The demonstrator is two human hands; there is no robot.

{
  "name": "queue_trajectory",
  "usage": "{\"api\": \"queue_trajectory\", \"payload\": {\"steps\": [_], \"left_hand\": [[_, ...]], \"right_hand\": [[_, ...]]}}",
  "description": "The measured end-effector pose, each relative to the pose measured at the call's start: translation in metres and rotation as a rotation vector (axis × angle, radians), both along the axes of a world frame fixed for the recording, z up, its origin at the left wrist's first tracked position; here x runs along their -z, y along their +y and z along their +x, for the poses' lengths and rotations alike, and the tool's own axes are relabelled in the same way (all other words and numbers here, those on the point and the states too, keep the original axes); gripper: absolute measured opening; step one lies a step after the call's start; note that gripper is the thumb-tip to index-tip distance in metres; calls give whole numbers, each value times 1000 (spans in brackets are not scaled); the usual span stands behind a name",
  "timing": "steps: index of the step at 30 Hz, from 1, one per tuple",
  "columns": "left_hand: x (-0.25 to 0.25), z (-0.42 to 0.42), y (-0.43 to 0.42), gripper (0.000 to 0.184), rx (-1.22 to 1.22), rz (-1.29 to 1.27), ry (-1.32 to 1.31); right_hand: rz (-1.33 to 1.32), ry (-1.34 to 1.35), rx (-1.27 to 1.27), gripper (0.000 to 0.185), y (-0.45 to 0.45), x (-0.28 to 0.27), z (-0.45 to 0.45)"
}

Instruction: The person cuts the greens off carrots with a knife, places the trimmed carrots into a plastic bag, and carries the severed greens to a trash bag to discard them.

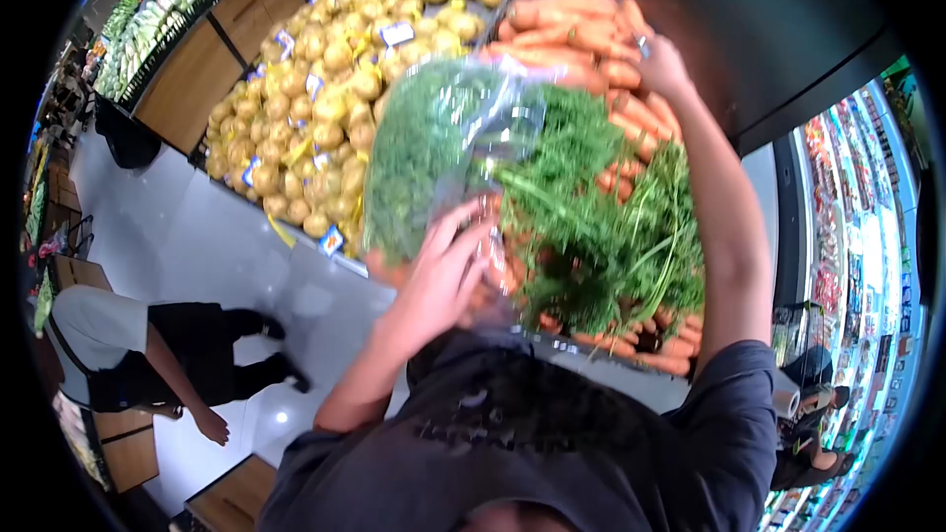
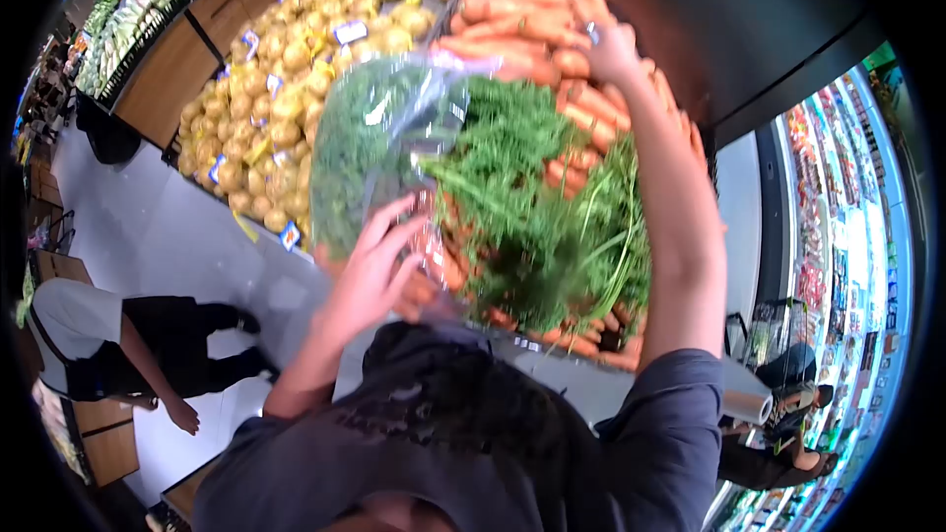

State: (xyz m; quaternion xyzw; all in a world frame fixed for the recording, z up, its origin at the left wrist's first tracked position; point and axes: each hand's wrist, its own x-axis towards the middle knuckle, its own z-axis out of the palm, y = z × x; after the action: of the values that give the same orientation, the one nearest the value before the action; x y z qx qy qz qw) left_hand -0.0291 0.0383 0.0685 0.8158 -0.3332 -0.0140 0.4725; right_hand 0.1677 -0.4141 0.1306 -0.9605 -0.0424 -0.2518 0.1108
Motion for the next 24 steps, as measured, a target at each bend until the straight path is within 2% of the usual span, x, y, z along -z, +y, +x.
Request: {"api": "queue_trajectory", "payload": {"steps": [1,3,7,9,11,14,16,17,19,20,21,22,24], "left_hand": [[9,4,2,53,19,79,-59],[17,12,4,62,40,246,-208],[24,25,9,57,59,365,-371],[24,30,12,54,80,397,-431],[23,35,11,47,112,398,-453],[22,40,12,38,150,325,-485],[20,40,14,27,146,275,-508],[20,40,16,27,176,278,-514],[18,41,22,20,187,308,-492],[15,42,23,15,201,281,-517],[13,42,26,15,229,286,-527],[14,42,30,15,210,307,-526],[12,43,38,14,194,339,-543]], "right_hand": [[134,-8,-83,29,-6,4,-4],[374,289,105,32,39,-39,-58],[436,298,68,29,90,-79,-165],[572,298,114,28,104,-84,-215],[600,342,157,26,115,-83,-263],[700,361,185,27,139,-66,-317],[866,401,216,27,158,-45,-340],[949,417,235,27,168,-35,-351],[854,467,181,27,183,-11,-362],[970,600,230,27,198,-12,-360],[935,400,54,26,207,20,-359],[924,444,80,26,221,22,-353],[840,340,-33,26,242,48,-335]]}}
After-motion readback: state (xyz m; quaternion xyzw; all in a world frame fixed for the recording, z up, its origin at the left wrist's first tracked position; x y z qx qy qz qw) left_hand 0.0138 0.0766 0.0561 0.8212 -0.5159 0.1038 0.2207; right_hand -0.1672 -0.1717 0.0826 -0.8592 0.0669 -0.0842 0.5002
